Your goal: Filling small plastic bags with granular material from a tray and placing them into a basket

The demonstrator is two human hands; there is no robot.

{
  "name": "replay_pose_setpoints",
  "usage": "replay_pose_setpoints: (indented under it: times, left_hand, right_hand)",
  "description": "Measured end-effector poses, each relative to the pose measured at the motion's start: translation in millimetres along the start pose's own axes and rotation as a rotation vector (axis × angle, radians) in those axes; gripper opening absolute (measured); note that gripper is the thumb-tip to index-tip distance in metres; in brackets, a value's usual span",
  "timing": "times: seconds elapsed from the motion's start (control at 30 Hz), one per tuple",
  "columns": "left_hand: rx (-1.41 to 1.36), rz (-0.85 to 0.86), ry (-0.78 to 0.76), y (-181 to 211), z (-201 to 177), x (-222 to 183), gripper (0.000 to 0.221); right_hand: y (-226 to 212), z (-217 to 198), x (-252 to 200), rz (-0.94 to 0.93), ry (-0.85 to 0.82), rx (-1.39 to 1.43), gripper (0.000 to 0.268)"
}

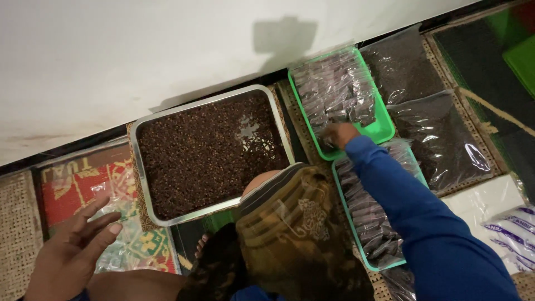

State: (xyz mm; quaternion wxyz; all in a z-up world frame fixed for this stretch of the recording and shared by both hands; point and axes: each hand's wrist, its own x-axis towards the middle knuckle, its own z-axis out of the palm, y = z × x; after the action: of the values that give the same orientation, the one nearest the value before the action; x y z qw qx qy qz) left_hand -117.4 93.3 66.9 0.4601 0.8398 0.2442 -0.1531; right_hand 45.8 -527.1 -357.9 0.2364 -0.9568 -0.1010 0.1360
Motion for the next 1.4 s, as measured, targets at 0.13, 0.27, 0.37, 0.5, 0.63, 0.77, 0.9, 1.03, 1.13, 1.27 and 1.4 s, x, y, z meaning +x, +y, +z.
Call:
replay_pose_setpoints:
  times: [0.13,0.27,0.37,0.5,0.63,0.77,0.9,1.03,1.13,1.27,1.4]
  left_hand:
    - [0.014,-0.072,-0.014,15,4,-4,0.070]
    - [-0.005,-0.025,-0.018,-2,2,5,0.068]
    - [-0.033,0.018,-0.030,-9,1,9,0.066]
    - [0.052,0.055,-0.047,-16,-1,11,0.066]
    - [0.063,-0.039,-0.056,-14,-2,10,0.067]
    - [-0.030,-0.057,-0.075,-1,-1,5,0.069]
    - [-0.051,-0.042,-0.062,-13,-2,10,0.069]
    - [-0.003,0.020,-0.033,-29,-3,16,0.063]
    - [-0.075,0.137,-0.063,-41,-3,22,0.067]
    - [-0.042,0.014,-0.047,-9,1,9,0.068]
    - [-0.034,0.208,-0.054,-33,-5,19,0.063]
  right_hand:
    - [53,19,-9,0.034,0.363,0.295,0.045]
    - [102,49,-7,0.461,0.107,-0.109,0.051]
    - [80,47,-5,0.552,-0.076,-0.218,0.040]
    - [90,76,12,0.461,-0.125,-0.271,0.028]
    - [72,76,10,0.445,-0.091,-0.271,0.040]
    - [75,69,5,0.487,-0.021,-0.244,0.050]
    - [70,66,-1,0.598,0.032,-0.143,0.068]
    - [81,82,3,0.501,0.050,0.068,0.056]
    - [64,75,-4,0.410,0.126,0.054,0.055]
    - [64,68,-6,0.442,0.111,-0.002,0.058]
    - [107,83,6,0.333,-0.015,-0.235,0.064]
